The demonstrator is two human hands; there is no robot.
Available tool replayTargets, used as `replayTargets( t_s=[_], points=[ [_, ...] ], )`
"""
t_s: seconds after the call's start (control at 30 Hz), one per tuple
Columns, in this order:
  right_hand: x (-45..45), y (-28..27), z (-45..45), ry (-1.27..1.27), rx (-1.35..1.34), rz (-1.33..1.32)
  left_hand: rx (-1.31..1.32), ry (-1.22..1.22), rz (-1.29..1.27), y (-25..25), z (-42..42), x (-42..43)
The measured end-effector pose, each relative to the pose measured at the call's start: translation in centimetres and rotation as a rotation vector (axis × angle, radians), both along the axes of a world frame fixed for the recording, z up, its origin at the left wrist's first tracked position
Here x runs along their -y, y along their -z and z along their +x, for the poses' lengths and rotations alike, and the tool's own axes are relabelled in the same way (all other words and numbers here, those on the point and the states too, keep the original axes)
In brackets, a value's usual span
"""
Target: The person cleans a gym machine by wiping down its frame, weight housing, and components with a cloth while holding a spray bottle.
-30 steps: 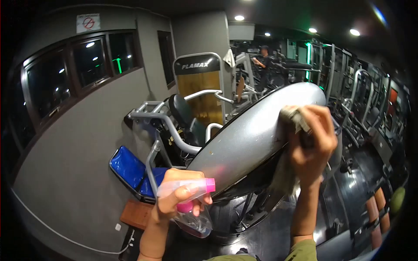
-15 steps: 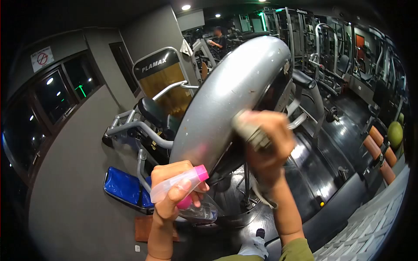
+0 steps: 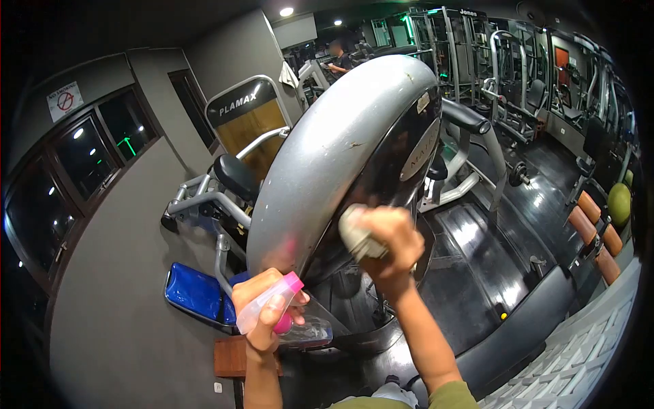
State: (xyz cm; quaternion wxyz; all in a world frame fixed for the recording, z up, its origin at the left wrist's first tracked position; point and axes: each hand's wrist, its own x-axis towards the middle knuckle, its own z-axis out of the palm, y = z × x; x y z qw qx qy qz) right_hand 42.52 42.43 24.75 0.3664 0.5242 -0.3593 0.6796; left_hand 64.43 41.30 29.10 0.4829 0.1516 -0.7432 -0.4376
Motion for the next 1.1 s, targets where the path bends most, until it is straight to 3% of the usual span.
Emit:
replayTargets(
  t_s=[0.07, 0.17, 0.27, 0.33, 0.4, 0.47, 0.53, 0.63, 0.73, 0.8, 0.87, 0.93, 1.03, 1.1],
  points=[
    [-0.8, 1.5, 1.1, -0.104, -0.068, 0.129, 0.01, -0.04, -0.024, 0.9, 0.1, -0.2],
    [-0.6, 1.0, -1.7, 0.006, -0.004, 0.072, 0.033, -0.081, -0.024, 2.6, 0.0, -0.6],
    [-0.1, 0.6, -4.6, 0.047, 0.349, 0.138, 0.035, -0.094, -0.021, 3.9, -0.5, -0.8],
    [-0.5, 0.6, -3.5, -0.003, 0.4, 0.15, 0.043, -0.092, -0.039, 4.9, -0.4, -0.7],
    [-0.4, 2.2, -1.6, -0.109, 0.21, 0.093, 0.037, -0.1, -0.058, 5.5, -0.3, -0.4],
    [-0.9, 4.1, 0.4, -0.139, -0.039, 0.242, 0.012, -0.137, -0.114, 6.0, -0.1, 0.2],
    [-1.0, 5.1, 0.4, -0.104, -0.088, 0.273, 0.044, -0.13, -0.128, 5.9, 0.0, 0.4],
    [0.8, 5.5, -2.8, -0.056, 0.138, 0.089, 0.088, -0.138, -0.13, 6.3, 0.4, 0.6],
    [0.9, 5.1, -3.6, -0.136, 0.593, 0.203, 0.097, -0.113, -0.152, 6.4, 0.7, 0.8],
    [1.1, 5.9, -2.1, 0.004, 0.487, 0.16, 0.091, -0.092, -0.192, 6.5, 0.8, 1.2],
    [1.0, 7.0, 0.7, -0.099, 0.318, 0.078, 0.099, -0.073, -0.156, 6.6, 1.0, 1.3],
    [-0.1, 8.7, 2.8, -0.161, 0.125, 0.256, 0.107, -0.053, -0.162, 6.8, 1.3, 1.5],
    [0.8, 8.6, 1.4, -0.139, 0.199, 0.143, 0.13, -0.03, -0.135, 6.7, 1.5, 1.6],
    [1.9, 8.2, -0.6, -0.083, 0.478, 0.107, 0.096, -0.01, -0.144, 6.8, 1.5, 1.6]
  ],
)
